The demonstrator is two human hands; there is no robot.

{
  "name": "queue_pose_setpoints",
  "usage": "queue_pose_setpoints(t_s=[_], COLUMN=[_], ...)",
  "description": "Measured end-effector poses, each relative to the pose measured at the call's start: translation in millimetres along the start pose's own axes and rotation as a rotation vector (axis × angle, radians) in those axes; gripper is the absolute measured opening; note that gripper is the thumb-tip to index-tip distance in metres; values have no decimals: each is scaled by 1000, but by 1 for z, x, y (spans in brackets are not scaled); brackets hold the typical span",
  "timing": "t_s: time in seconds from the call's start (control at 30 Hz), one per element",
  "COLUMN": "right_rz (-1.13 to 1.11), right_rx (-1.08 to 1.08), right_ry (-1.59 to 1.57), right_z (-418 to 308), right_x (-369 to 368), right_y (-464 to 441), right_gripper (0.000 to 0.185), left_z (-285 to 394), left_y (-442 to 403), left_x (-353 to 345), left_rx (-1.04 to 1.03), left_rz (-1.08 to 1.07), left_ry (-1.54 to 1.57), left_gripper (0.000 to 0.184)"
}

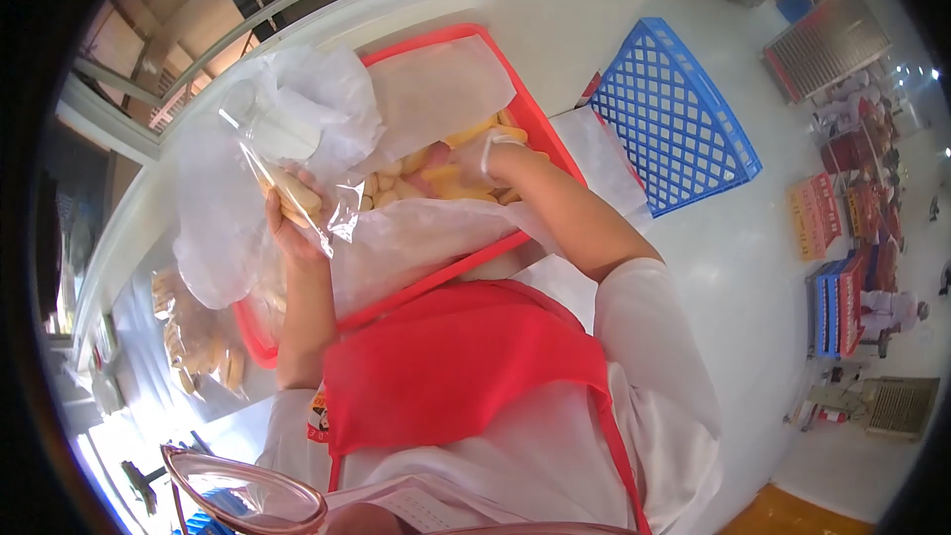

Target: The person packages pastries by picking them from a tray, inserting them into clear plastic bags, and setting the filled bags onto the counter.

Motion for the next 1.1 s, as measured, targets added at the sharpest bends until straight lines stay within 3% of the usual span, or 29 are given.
queue_pose_setpoints(t_s=[0.13, 0.23, 0.33, 0.53, 0.63, 0.73, 0.83, 0.93, 1.1], right_rz=[22, -72, 82, -27, 73, 420, 797, 444, 770], right_rx=[58, 20, 112, 90, 148, 194, 281, 63, 300], right_ry=[101, -79, -140, -300, -11, 47, 244, 16, -86], right_z=[-5, -10, -14, -15, -30, -14, -10, 12, 20], right_x=[-2, 8, 11, -4, 21, 16, 23, 41, 50], right_y=[-2, 10, 13, 23, 37, 13, 17, 17, 6], right_gripper=[41, 40, 41, 46, 48, 45, 56, 58, 67], left_z=[1, 3, 1, -3, 0, 1, -1, 2, 3], left_y=[-2, -2, -1, -1, -2, -2, -2, -3, -8], left_x=[1, 4, 3, -1, 6, 6, 1, 12, 20], left_rx=[-35, -40, -6, 79, -7, 8, 52, -3, 32], left_rz=[35, 54, 42, -35, 75, 51, -24, 81, -31], left_ry=[-34, -42, -24, -58, -17, -39, 16, 13, 19], left_gripper=[42, 41, 42, 41, 41, 41, 42, 43, 50])
Point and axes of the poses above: each hand's wrist, its own y-axis away from the middle knuckle, its own x-axis out of the back of the hand, z = x × y, the point moved 6 cm from there along -y, towards the middle knuckle, and after that the axes turned 4 degrees about y, right-handed, at the moved point
